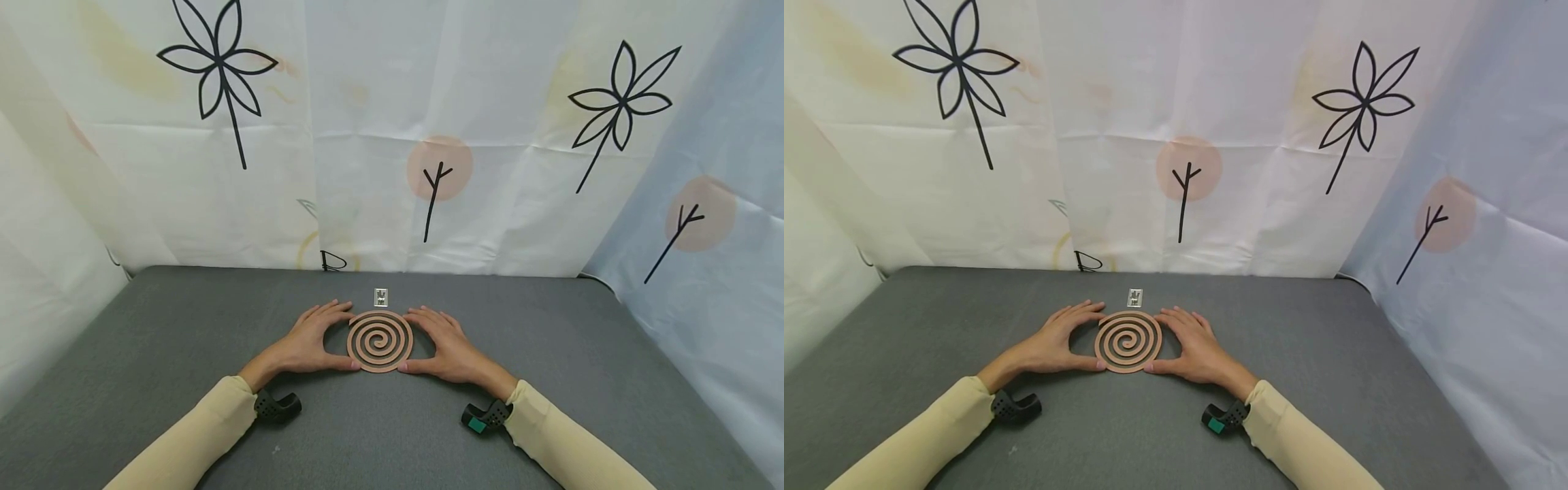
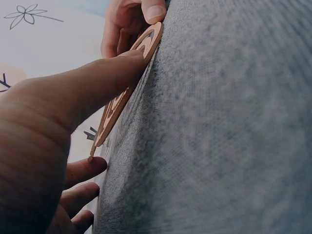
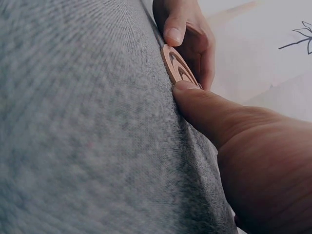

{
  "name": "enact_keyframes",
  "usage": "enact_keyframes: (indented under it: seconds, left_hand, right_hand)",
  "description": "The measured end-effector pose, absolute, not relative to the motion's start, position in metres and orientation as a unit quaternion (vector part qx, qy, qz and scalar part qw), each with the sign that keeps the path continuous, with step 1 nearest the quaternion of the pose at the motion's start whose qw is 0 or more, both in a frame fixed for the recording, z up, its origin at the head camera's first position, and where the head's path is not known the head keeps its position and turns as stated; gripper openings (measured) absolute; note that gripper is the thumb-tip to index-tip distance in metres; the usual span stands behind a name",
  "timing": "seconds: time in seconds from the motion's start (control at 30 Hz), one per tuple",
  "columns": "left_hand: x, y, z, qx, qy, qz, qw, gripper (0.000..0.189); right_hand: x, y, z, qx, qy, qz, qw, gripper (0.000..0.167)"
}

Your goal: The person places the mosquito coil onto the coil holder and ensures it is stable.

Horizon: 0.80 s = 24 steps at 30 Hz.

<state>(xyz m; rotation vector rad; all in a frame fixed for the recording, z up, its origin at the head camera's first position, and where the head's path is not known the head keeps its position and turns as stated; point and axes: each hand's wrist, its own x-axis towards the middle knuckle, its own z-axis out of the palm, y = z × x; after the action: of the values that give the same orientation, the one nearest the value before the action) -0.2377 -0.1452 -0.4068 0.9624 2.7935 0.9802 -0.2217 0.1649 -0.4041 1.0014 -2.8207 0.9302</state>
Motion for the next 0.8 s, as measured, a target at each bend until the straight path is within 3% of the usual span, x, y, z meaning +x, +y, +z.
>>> enact_keyframes:
  seconds: [0.8]
  left_hand:
    - [-0.2351,-0.1465,-0.4046,0.287,0.883,0.371,0.016,0.06]
  right_hand:
    - [-0.2202,0.1671,-0.4048,0.322,-0.895,0.307,0.002,0.078]
